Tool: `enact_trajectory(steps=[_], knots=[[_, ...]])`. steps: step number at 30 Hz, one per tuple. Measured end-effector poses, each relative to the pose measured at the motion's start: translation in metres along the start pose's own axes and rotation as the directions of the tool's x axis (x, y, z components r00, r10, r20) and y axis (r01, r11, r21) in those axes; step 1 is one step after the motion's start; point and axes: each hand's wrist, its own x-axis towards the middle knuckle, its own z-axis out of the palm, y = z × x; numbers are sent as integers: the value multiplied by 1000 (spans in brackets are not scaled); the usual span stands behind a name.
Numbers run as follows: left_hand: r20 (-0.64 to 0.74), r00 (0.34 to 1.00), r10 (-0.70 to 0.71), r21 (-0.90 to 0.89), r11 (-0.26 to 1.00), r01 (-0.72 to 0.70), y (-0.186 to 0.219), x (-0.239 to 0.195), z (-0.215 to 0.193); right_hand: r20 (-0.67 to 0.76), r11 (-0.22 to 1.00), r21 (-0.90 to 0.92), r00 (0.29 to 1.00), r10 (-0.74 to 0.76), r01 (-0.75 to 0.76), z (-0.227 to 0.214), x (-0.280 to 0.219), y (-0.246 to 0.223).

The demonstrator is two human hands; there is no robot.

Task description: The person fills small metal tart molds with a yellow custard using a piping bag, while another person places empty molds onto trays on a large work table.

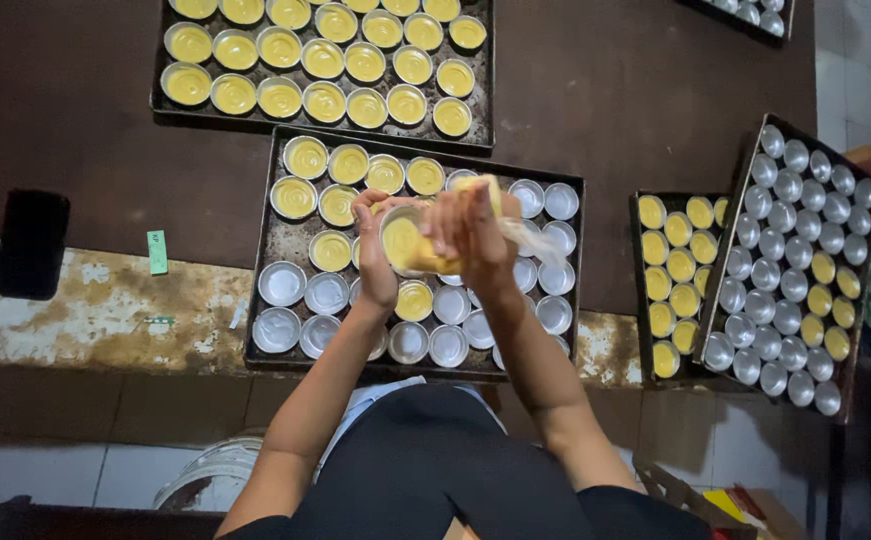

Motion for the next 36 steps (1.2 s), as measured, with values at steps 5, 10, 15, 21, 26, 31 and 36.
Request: enact_trajectory(steps=[5, 10, 15, 21, 26, 31, 36], knots=[[41, 999, -28, 42, 999, 27, 2, -8, 8, -241, 946, -324, 969, -59, -23, -20, 19, 1], [63, 995, -80, -19, 997, 81, -11, -3, -6, -265, 970, -225, 964, 26, -89, 28, 2, -30], [79, 984, -158, 71, 986, 152, -5, -19, -4, -322, 913, -404, 944, -79, -62, 11, 4, -23], [106, 985, -139, 272, 957, 105, -21, 12, -96, -354, 949, -316, 929, -105, -13, -6, -3, -16], [-285, 940, -187, 782, 521, 341, 27, 60, -206, -446, 990, 37, 885, 137, -135, -66, -31, -45], [25, 982, 188, 995, -96, -7, 50, 58, -258, -523, 961, 230, 813, 257, -156, -138, -74, -54], [-272, 960, 70, 908, -312, 280, 44, 24, -290, -559, 947, 314, 791, 248, -76, -208, -121, -70]])
